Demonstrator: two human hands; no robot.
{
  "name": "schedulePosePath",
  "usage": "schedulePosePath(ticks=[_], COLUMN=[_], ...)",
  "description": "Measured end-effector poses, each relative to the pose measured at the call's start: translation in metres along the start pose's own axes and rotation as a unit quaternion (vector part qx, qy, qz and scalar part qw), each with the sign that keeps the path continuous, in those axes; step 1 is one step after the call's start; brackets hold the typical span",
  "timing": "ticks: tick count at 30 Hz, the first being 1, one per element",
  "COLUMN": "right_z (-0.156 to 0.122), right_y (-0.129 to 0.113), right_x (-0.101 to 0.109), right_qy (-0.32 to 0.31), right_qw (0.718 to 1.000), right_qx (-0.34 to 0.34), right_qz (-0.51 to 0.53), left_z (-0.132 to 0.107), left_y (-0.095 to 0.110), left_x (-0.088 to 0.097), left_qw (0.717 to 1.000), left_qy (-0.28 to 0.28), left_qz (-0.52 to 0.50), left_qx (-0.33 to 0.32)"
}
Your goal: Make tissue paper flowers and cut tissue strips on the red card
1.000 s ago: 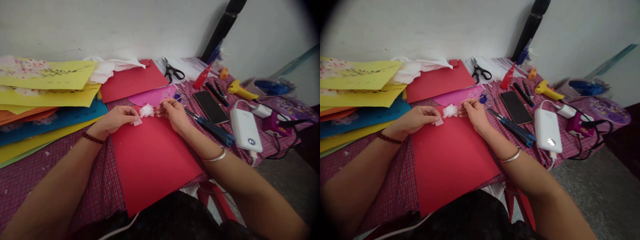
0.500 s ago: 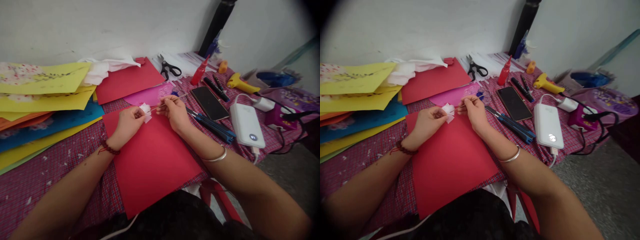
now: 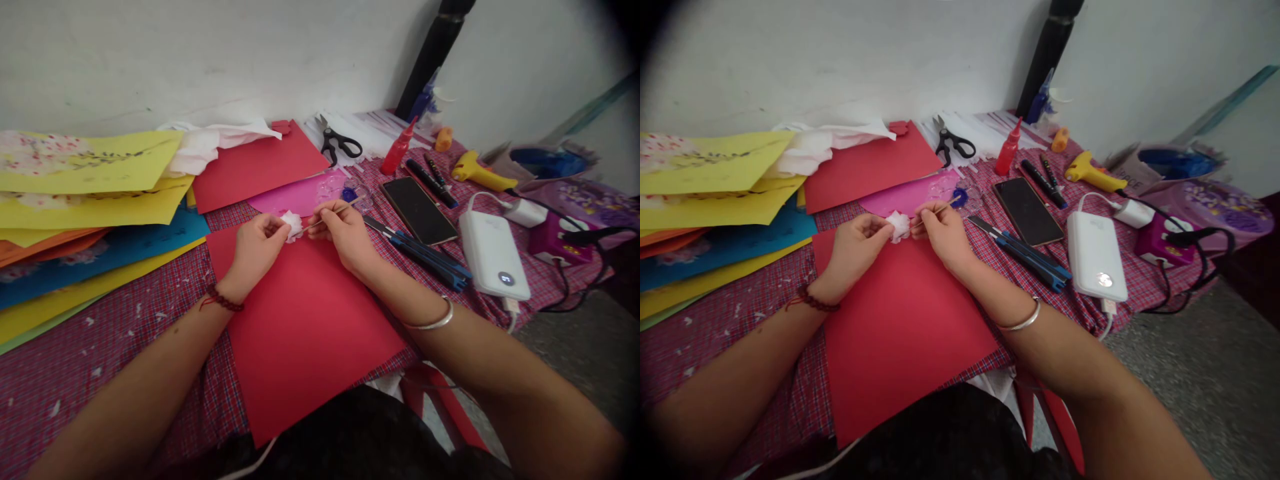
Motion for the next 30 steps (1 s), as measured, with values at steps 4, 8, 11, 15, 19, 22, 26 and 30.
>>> schedulePosePath(ticks=[4,8,11,15,19,22,26,30], right_z=[-0.002,-0.005,-0.005,-0.004,-0.004,-0.008,-0.013,-0.015], right_y=[0.002,0.001,-0.001,-0.005,-0.005,-0.005,-0.005,-0.006], right_x=[0.003,0.003,0.003,0.012,0.018,0.013,0.003,-0.001], right_qy=[0.004,0.004,0.002,0.036,0.055,0.033,-0.003,-0.030], right_qw=[1.000,0.997,0.997,0.998,0.996,0.998,0.998,0.997], right_qx=[0.019,0.060,0.071,0.048,0.000,-0.022,-0.048,-0.068], right_qz=[-0.019,-0.042,-0.043,0.029,0.070,0.057,0.046,0.035], left_z=[0.003,0.004,0.004,0.004,0.004,0.003,0.003,0.002], left_y=[-0.014,-0.018,-0.018,-0.018,-0.018,-0.016,-0.014,-0.020], left_x=[0.010,0.012,0.011,0.010,0.008,0.007,0.004,0.002], left_qw=[0.997,0.996,0.995,0.994,0.992,0.991,0.989,0.989], left_qy=[0.046,0.043,0.034,0.022,0.017,0.017,0.006,-0.012], left_qz=[-0.055,-0.078,-0.087,-0.099,-0.117,-0.131,-0.145,-0.138], left_qx=[0.017,0.028,0.031,0.034,0.033,0.033,0.040,0.045])
Point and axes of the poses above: each hand's wrist, its own z-axis towards the middle knuckle, its own x-axis out of the back of the hand, y = z × x, the point moved 6 cm from there along z, towards the middle knuckle, and after that the axes turned 1 degree about -z, right-handed, at the moved point
